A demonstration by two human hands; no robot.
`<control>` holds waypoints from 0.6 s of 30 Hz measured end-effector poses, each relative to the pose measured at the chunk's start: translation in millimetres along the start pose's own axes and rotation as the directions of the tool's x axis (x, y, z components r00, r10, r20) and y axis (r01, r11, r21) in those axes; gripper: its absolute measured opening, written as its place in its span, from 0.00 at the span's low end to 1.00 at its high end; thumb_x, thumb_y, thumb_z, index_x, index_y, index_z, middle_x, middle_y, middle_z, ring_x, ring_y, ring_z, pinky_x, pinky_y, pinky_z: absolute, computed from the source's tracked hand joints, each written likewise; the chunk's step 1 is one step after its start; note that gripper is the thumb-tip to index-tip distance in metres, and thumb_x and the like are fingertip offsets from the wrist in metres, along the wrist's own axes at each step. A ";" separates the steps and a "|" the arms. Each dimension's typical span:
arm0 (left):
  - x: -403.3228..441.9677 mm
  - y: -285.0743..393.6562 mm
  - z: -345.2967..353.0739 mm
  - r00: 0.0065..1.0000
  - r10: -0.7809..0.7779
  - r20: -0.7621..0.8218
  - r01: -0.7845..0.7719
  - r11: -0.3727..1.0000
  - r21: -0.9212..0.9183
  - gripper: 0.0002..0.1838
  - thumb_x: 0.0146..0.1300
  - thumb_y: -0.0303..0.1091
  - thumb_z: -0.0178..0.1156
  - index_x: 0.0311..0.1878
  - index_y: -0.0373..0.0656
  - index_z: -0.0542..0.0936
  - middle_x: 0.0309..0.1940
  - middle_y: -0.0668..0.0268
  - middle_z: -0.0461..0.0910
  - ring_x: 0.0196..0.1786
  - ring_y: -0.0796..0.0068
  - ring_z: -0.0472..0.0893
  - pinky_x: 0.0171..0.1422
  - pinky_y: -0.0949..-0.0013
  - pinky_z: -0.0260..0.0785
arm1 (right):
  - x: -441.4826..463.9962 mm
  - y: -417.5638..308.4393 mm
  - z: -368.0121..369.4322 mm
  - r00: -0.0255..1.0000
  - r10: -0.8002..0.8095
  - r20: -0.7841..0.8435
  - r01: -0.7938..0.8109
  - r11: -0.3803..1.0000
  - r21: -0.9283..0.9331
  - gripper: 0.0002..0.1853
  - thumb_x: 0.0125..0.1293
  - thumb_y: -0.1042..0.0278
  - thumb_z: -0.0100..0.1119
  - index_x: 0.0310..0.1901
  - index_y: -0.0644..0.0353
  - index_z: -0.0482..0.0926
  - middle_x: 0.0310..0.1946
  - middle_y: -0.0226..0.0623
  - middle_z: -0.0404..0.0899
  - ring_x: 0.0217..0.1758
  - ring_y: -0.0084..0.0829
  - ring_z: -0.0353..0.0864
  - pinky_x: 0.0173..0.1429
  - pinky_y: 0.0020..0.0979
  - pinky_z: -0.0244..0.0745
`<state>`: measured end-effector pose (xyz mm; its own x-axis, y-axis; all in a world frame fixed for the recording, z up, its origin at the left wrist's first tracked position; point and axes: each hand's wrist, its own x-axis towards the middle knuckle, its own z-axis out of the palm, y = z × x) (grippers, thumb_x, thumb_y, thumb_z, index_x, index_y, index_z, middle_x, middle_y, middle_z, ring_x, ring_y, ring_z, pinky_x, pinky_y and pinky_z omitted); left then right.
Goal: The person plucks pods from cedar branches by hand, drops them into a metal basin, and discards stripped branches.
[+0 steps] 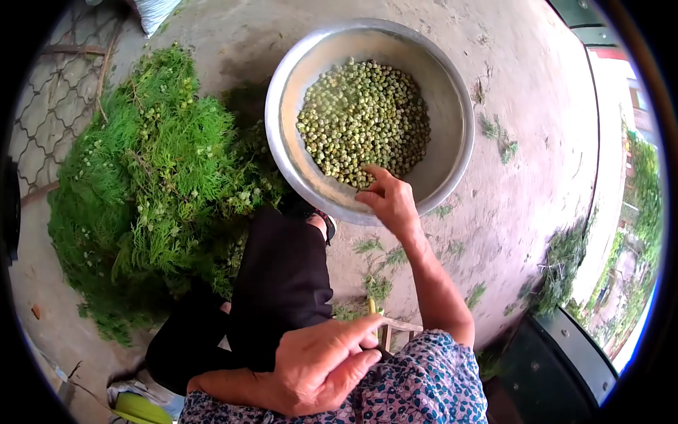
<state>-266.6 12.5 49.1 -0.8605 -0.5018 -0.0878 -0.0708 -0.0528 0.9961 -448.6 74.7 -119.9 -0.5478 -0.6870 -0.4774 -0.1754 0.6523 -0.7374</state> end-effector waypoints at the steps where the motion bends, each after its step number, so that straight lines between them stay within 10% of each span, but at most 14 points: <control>1: -0.6 -2.1 4.5 0.994 0.087 -0.070 -0.088 0.996 -0.011 0.21 0.49 0.18 0.61 0.49 0.30 0.72 0.35 0.54 0.77 0.30 0.68 0.79 0.32 0.73 0.72 | 21.4 40.5 10.1 0.982 -0.182 -0.046 0.165 0.954 -0.251 0.22 0.48 0.68 0.65 0.47 0.63 0.75 0.37 0.46 0.78 0.35 0.36 0.79 0.42 0.32 0.73; 6: 7.8 3.6 -3.1 0.983 0.127 -0.131 -0.130 0.991 -0.016 0.18 0.48 0.20 0.62 0.45 0.31 0.75 0.29 0.54 0.78 0.29 0.60 0.79 0.31 0.68 0.73 | 125.3 84.7 27.3 0.911 -0.295 -0.289 0.250 0.951 -0.182 0.14 0.52 0.74 0.56 0.42 0.65 0.75 0.39 0.50 0.75 0.41 0.44 0.77 0.45 0.38 0.73; 8: 9.1 2.0 -2.6 0.976 0.140 -0.165 -0.144 0.990 -0.014 0.17 0.48 0.21 0.62 0.44 0.32 0.76 0.28 0.54 0.78 0.28 0.61 0.79 0.30 0.68 0.72 | 162.7 71.9 31.7 0.811 -0.517 -0.272 0.359 0.808 -0.467 0.16 0.52 0.79 0.50 0.45 0.63 0.74 0.45 0.46 0.74 0.43 0.45 0.76 0.46 0.39 0.73; 12: 12.7 3.5 -7.5 0.976 0.135 -0.171 -0.139 0.990 -0.013 0.16 0.46 0.21 0.61 0.42 0.32 0.77 0.28 0.56 0.78 0.25 0.64 0.77 0.25 0.70 0.69 | 224.2 66.0 49.0 0.883 -0.444 -0.151 0.276 0.753 -0.597 0.22 0.52 0.83 0.44 0.49 0.54 0.73 0.56 0.38 0.68 0.49 0.44 0.74 0.50 0.39 0.72; 18: 14.8 0.5 -8.7 0.945 0.194 -0.263 -0.192 0.981 0.032 0.15 0.45 0.20 0.60 0.40 0.31 0.78 0.28 0.56 0.77 0.24 0.67 0.76 0.23 0.72 0.67 | 239.6 67.9 52.6 0.986 -0.120 -0.119 0.011 0.746 -0.665 0.17 0.49 0.76 0.57 0.43 0.52 0.77 0.45 0.43 0.72 0.43 0.45 0.74 0.43 0.39 0.71</control>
<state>-275.0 -2.5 48.2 -0.6942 -0.7117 0.1075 0.0796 0.0725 0.9942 -548.7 -62.4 -309.5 -0.6161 -0.7176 -0.3248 -0.6813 0.6924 -0.2376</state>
